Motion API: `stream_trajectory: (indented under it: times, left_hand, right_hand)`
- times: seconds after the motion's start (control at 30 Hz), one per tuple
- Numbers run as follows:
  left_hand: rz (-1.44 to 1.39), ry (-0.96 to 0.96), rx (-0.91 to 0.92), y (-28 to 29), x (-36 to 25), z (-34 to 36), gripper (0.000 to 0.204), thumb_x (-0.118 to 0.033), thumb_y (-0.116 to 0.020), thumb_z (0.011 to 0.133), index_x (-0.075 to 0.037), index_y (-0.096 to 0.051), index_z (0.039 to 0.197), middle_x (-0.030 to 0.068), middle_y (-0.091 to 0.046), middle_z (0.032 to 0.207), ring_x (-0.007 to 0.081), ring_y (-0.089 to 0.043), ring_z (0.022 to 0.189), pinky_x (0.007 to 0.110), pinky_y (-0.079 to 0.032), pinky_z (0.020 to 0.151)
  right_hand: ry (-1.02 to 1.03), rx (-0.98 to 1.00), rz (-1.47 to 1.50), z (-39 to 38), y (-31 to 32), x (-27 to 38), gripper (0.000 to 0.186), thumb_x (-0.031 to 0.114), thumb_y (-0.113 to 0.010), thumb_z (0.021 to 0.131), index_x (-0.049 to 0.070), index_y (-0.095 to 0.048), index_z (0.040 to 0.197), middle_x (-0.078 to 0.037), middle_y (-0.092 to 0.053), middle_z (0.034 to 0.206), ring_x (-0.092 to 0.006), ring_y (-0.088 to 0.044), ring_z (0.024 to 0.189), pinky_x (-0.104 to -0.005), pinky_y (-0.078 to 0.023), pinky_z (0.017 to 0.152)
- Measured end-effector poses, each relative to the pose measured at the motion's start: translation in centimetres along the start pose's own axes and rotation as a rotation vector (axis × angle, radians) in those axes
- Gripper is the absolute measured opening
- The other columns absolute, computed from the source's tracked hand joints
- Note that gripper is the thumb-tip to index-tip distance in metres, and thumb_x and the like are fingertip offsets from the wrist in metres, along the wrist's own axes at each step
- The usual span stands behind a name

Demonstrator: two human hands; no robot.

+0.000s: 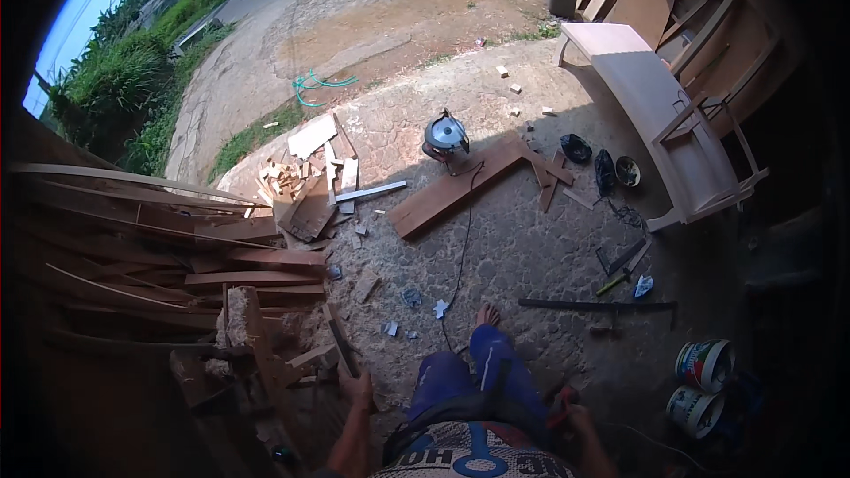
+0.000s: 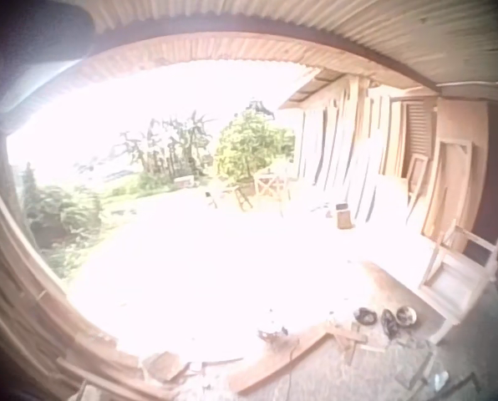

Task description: The person measures a wooden plank with a tape measure, marks it, and then uses a circular saw to cut the plank into smaller pieces. The person handles the wood and saw with both hands, positioning the wood on a workbench and cutting it multiple times.

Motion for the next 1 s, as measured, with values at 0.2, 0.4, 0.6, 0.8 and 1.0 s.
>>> stream_trajectory:
  times: [0.2,0.4,0.6,0.8,1.0]
  left_hand:
    - [0.129,0.356,0.236,-5.1,-2.1,-1.9,0.066,-0.013,-0.075,0.071,-0.005,-0.051,0.131,0.0159,-0.066,0.11,0.0285,-0.066,0.099,0.04,-0.051,0.088]
    - [0.272,0.661,0.517,-10.0,4.4,-4.2,0.066,-0.018,-0.076,0.073,-0.002,-0.048,0.131,0.0176,-0.066,0.106,0.0301,-0.066,0.096,0.041,-0.051,0.085]
    - [0.358,0.79,0.573,-12.3,5.3,-1.6,0.058,-0.013,-0.075,0.076,-0.003,-0.051,0.128,0.0132,-0.065,0.102,0.0252,-0.066,0.085,0.038,-0.053,0.072]
    - [0.414,0.865,0.591,-14.6,-0.5,8.4,0.057,-0.017,-0.074,0.079,-0.002,-0.051,0.129,0.0131,-0.065,0.104,0.0263,-0.065,0.089,0.039,-0.053,0.074]
    - [0.473,0.977,0.587,-13.8,-2.9,10.6,0.057,-0.021,-0.073,0.082,-0.002,-0.051,0.131,0.0131,-0.065,0.107,0.0274,-0.064,0.092,0.039,-0.053,0.077]
  right_hand:
    - [0.569,-0.111,-0.469,4.8,-1.6,39.0,0.037,0.026,-0.059,0.088,0.001,-0.07,0.112,-0.022,-0.069,0.11,-0.0362,-0.067,0.105,-0.0414,-0.052,0.092]
    - [0.946,0.101,-0.881,13.9,-20.7,63.0,0.026,0.023,-0.056,0.092,0.004,-0.066,0.107,-0.023,-0.067,0.103,-0.0437,-0.063,0.097,-0.0491,-0.051,0.086]
    - [1.129,0.156,-0.782,29.7,-38.9,76.8,0.041,0.013,-0.058,0.087,0.001,-0.056,0.126,-0.025,-0.06,0.12,-0.0423,-0.059,0.111,-0.0451,-0.051,0.094]
    - [1.168,-0.128,-1.075,47.8,-49.3,86.7,0.075,0.009,-0.056,0.088,0.013,-0.024,0.154,-0.031,-0.03,0.15,-0.0484,-0.049,0.126,-0.0507,-0.046,0.101]
    - [1.05,-0.166,-1.084,57.3,-53.8,91.9,0.069,0.007,-0.043,0.096,0.022,-0.017,0.158,-0.032,-0.021,0.155,-0.0507,-0.02,0.145,-0.0558,-0.025,0.117]
Point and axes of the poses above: each hand's wrist, its own z-axis towards the middle knuckle, its own y-axis out of the back of the hand, x = y × z, the point moved 5 cm from there along z, towards the middle knuckle
